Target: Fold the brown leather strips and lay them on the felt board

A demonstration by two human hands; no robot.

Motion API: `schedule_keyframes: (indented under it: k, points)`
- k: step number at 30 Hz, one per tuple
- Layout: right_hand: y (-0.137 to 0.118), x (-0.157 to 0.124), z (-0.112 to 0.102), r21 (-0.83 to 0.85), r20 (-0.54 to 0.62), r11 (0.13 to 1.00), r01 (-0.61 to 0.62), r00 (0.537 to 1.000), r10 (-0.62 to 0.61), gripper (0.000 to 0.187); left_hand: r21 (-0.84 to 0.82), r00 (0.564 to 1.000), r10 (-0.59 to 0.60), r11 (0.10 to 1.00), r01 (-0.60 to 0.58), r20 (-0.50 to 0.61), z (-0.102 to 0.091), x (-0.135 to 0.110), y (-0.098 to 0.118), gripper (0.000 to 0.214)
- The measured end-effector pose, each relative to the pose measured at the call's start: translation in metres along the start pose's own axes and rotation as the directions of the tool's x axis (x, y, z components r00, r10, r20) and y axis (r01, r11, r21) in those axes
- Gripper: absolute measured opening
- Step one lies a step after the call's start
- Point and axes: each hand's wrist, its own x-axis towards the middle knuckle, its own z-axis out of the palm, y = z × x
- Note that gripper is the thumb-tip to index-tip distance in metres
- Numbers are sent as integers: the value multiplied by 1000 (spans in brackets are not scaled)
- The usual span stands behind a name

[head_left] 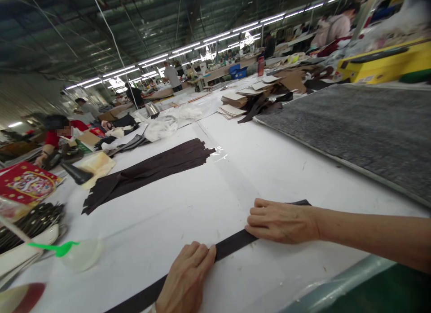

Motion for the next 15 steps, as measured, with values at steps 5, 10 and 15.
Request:
schedule_keyframes:
  k: [5, 10, 15]
  points:
    - [2, -10, -4, -12, 12, 1000, -21, 1000, 21, 22, 58, 998, -9, 998, 5, 59, -6, 10, 3, 63]
    - [4, -22, -11, -39, 31, 998, -48, 998, 49, 22, 59, 998, -47, 997, 45, 35, -8, 19, 9, 57]
    - [6, -36, -17, -71, 87, 995, -72, 993, 78, 24, -33, 999, -42, 999, 42, -6, 0, 29, 16, 47]
